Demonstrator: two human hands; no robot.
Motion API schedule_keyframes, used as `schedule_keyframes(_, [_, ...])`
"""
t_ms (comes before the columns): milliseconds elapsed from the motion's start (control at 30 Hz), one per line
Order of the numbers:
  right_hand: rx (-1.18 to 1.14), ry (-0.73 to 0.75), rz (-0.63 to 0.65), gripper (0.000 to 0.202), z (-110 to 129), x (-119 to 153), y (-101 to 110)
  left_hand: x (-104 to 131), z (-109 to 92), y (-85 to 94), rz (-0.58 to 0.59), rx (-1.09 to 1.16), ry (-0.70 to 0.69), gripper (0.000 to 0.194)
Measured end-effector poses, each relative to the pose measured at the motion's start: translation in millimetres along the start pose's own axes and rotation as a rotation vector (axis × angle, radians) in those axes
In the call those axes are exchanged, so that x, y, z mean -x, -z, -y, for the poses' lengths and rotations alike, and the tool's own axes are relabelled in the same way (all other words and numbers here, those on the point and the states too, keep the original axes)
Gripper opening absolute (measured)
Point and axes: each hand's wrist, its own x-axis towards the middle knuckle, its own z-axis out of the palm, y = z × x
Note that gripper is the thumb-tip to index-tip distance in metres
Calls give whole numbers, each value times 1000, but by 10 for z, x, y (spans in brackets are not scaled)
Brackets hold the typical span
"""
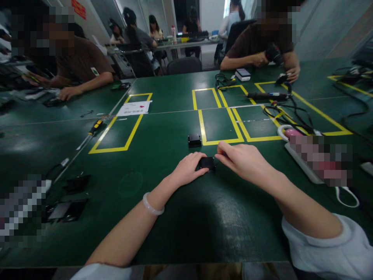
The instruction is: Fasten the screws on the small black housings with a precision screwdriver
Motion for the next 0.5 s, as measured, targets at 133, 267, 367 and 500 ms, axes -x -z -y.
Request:
schedule_keyframes(133, [-50, 44, -20, 12, -9, 17, -3, 4, -7, 2, 0, -2, -1, 35])
schedule_keyframes(267, [-75, 45, -41, 12, -2, 37, 7, 3, -5, 1, -1, 0, -3, 35])
schedule_keyframes(367, [-53, 27, -26, 19, 9, 28, 9, 3, -2, -2, -2, -2, -4, 35])
schedule_keyframes(500, [-15, 7, 2, 18, 4, 13, 3, 9, -5, 6, -1, 1, 3, 35])
